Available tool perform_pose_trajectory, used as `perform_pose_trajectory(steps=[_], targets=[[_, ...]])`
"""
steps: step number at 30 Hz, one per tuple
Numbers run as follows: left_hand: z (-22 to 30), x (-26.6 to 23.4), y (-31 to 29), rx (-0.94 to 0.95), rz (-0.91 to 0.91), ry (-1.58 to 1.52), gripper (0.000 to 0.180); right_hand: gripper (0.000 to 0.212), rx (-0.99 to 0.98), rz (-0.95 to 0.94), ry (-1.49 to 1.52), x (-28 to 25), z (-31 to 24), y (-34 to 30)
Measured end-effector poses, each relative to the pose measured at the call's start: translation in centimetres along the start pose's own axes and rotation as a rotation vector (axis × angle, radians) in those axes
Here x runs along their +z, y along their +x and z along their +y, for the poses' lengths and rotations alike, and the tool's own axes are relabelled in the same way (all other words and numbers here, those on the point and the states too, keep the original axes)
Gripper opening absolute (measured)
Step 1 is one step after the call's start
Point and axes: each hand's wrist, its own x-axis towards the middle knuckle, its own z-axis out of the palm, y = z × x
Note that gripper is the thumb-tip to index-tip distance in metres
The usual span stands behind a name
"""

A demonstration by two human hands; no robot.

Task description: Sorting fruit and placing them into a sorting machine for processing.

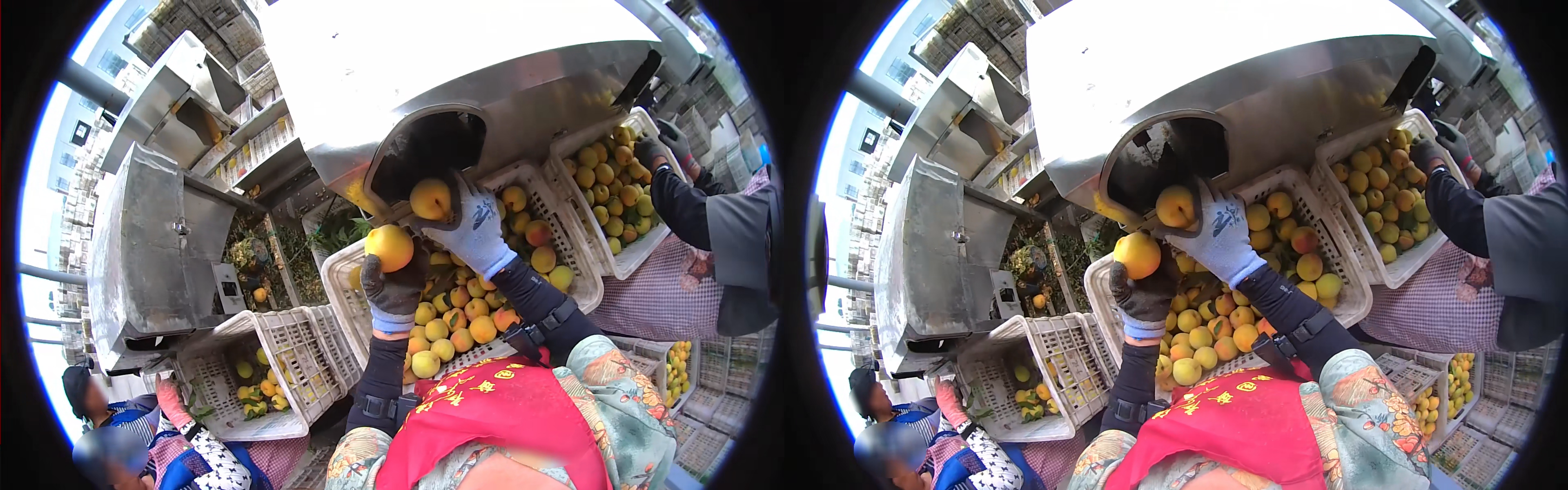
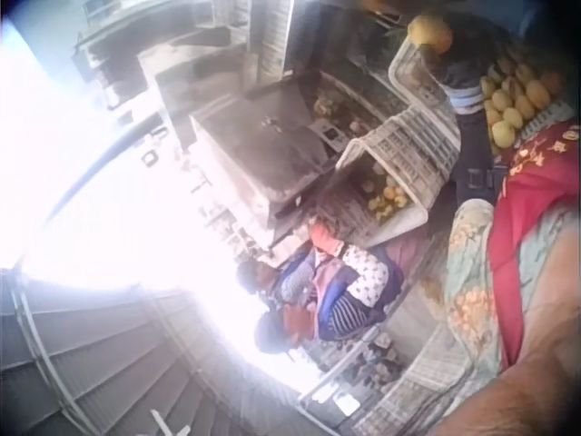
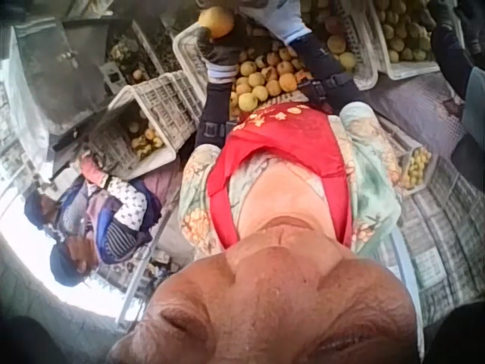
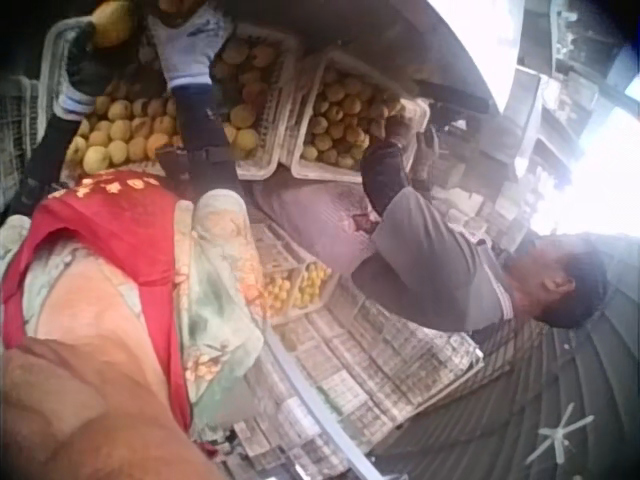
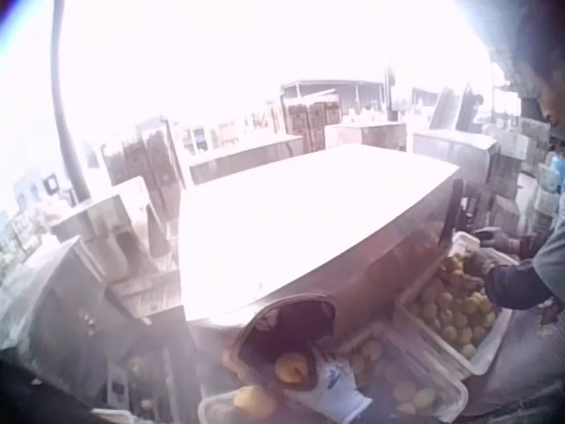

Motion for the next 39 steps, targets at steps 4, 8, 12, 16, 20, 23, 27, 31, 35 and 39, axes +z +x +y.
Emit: perform_pose_trajectory(steps=[4, 8, 12, 16, 20, 23, 27, 31, 35, 39], targets=[[0.3, -1.2, -1.2, 0.073, 0.001, 0.326, 0.069, 0.092, 0.023, 0.052, -0.127, 2.8, 0.7, 0.2], [-0.5, 0.5, -2.0, 0.185, -0.022, 0.483, 0.074, 0.087, -0.092, 0.159, -0.208, 5.3, 2.4, 1.8], [-1.1, 1.2, -1.6, 0.212, -0.075, 0.681, 0.065, 0.081, -0.155, 0.236, -0.282, 5.9, 2.0, 7.2], [0.3, 0.3, -1.0, -0.047, 0.027, 0.248, 0.052, 0.088, -0.075, -0.029, 0.332, 2.2, -0.2, 6.0], [1.7, 0.6, -0.7, -0.242, 0.081, 0.062, 0.063, 0.091, -0.262, -0.490, 0.483, -0.8, -1.4, -0.3], [0.7, 1.6, -0.3, -0.247, 0.148, 0.344, 0.064, 0.096, -0.390, -0.360, 0.220, 0.0, -0.8, -2.9], [0.0, 2.7, -0.6, -0.249, 0.197, 0.440, 0.061, 0.098, -0.233, -0.202, 0.128, 0.5, -1.2, -4.2], [-0.3, 2.2, 0.0, -0.283, 0.140, 0.403, 0.060, 0.097, -0.196, -0.099, 0.228, 0.4, -1.2, -3.6], [-1.3, 1.4, -1.3, -0.072, 0.124, 0.615, 0.051, 0.094, -0.238, 0.054, 0.319, 0.5, -0.2, -1.3], [-2.0, -6.8, -2.9, -0.136, 0.004, 1.340, 0.040, 0.093, -0.178, 0.015, 0.177, 1.9, 1.0, 0.6]])
